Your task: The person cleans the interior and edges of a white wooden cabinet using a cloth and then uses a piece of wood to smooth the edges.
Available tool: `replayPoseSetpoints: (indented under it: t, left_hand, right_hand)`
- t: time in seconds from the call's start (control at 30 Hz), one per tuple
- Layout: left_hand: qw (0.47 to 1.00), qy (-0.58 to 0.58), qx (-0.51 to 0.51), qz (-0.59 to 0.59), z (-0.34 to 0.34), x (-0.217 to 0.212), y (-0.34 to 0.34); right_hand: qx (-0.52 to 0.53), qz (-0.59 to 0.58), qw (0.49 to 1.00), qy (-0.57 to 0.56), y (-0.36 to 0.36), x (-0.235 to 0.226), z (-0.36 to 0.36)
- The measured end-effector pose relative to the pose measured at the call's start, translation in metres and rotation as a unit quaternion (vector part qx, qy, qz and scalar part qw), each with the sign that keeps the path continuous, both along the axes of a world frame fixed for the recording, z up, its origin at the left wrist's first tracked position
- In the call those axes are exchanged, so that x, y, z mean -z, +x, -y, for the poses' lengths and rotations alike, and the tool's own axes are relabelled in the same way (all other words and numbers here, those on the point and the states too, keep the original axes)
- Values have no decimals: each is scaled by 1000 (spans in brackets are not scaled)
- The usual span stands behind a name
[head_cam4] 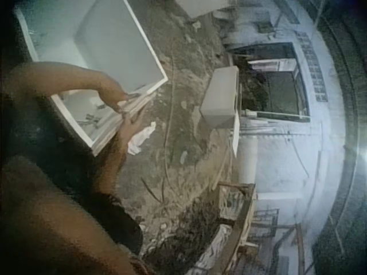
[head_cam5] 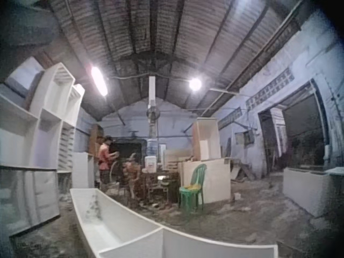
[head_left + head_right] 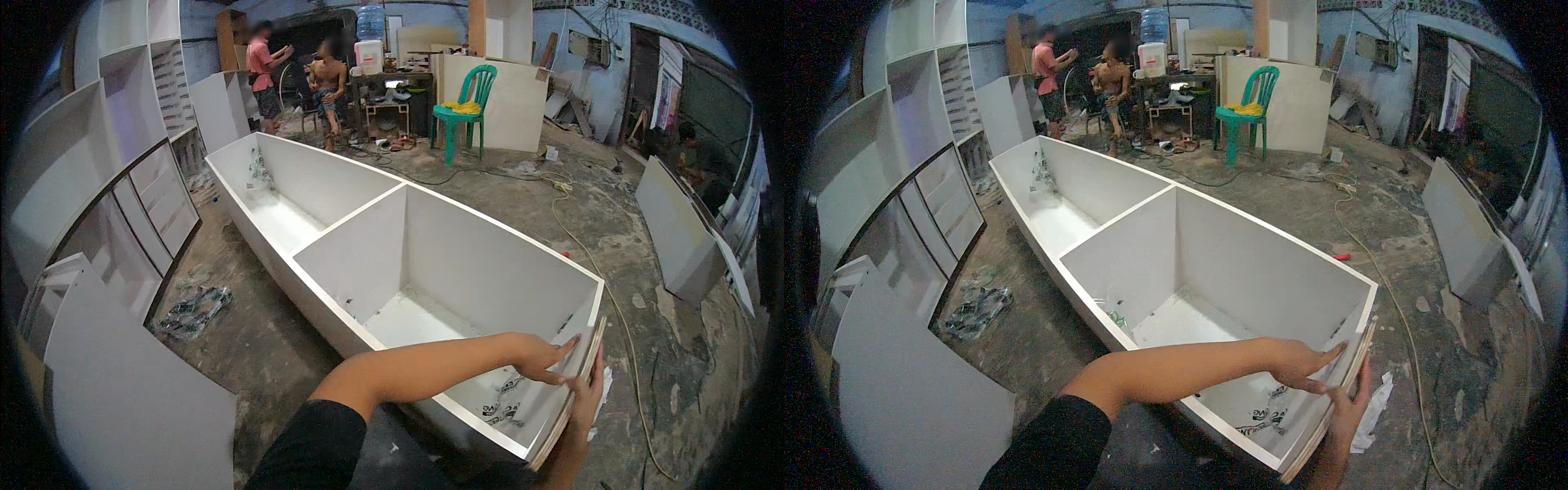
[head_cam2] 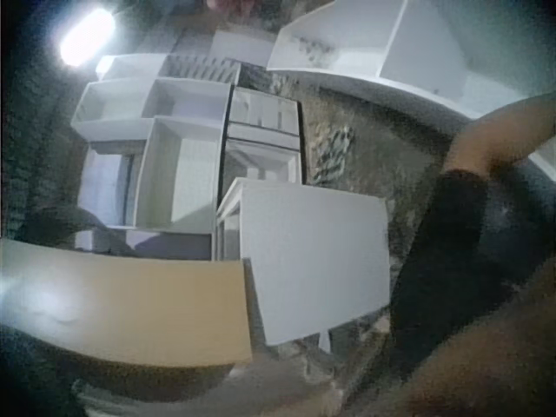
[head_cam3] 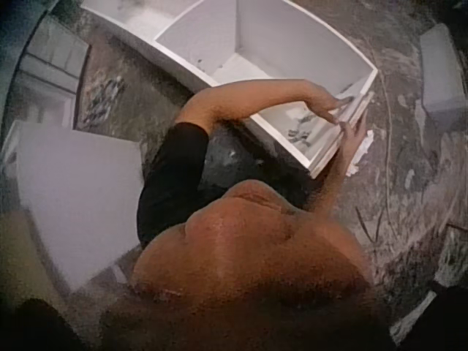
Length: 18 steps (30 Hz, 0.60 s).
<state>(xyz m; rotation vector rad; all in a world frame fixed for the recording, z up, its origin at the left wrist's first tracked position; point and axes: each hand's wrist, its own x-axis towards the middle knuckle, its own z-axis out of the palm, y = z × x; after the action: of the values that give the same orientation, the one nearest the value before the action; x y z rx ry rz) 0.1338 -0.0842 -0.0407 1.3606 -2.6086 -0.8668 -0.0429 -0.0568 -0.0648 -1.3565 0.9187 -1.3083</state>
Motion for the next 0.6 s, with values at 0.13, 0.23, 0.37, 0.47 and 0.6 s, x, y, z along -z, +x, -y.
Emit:
replayPoseSetpoints:
  t: [0.13, 0.23, 0.37, 0.47, 0.6]
  left_hand:
    - [999, -36, 19, -16, -1, 6, 5]
    - [998, -46, 15, -35, 7, -8, -9]
    - [997, -48, 35, -43, 7, 16, 19]
    - [1000, -24, 6, 12, 1, -1, 13]
    - [999, -43, 23, 10, 1, -13, 8]
  right_hand:
    - [26, 3, 999, 40, -1, 2, -59]
    - [31, -28, 999, 26, -10, -19, -30]
    - [27, -25, 999, 20, 25, -30, 16]
    - [13, -4, 1000, -25, 19, -4, 43]
    - [28, -29, 999, -5, 2, 14, -14]
